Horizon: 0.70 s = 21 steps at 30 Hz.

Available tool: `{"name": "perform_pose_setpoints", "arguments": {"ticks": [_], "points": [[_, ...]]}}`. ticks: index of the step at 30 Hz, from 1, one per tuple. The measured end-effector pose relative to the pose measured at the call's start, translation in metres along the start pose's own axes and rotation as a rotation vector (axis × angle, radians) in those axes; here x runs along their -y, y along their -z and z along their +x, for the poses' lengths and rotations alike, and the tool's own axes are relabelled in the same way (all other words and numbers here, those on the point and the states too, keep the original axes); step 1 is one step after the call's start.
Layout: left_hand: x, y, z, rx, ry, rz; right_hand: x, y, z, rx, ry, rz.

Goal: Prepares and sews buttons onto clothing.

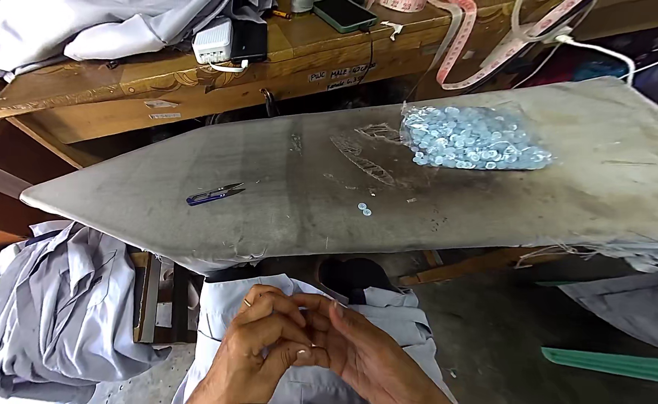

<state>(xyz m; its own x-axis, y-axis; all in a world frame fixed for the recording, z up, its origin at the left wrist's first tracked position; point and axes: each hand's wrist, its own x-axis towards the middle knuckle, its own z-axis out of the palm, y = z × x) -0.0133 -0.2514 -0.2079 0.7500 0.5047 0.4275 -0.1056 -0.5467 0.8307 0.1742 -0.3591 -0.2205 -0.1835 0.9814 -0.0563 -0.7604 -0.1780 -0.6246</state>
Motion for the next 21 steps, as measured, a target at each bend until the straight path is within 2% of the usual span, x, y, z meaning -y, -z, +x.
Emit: {"name": "perform_pose_setpoints", "arguments": {"ticks": [3,5,7,9,16,18,21], "points": [[-0.002,-0.004,-0.003,-0.110,0.104,-0.261,-0.006,0.008,-0.005,0.079,0.026,-0.337],[-0.002,-0.002,-0.004,-0.153,0.137,-0.560,-0.008,0.012,-0.011,0.108,0.046,-0.544],[-0.010,0.003,-0.005,-0.205,0.180,-0.908,-0.006,0.014,-0.019,0.062,0.070,-0.754],[-0.021,0.017,-0.005,-0.253,0.183,-1.055,-0.001,0.021,-0.028,0.004,0.139,-0.872],[-0.031,0.073,-0.021,-0.420,0.085,-0.671,0.036,0.052,-0.059,-0.289,0.434,-1.218],[-0.030,0.076,-0.026,-0.422,0.092,-0.654,0.043,0.053,-0.063,-0.296,0.515,-1.127],[-0.028,0.068,-0.031,-0.378,0.177,-0.649,0.044,0.043,-0.057,-0.203,0.652,-0.802]]}}
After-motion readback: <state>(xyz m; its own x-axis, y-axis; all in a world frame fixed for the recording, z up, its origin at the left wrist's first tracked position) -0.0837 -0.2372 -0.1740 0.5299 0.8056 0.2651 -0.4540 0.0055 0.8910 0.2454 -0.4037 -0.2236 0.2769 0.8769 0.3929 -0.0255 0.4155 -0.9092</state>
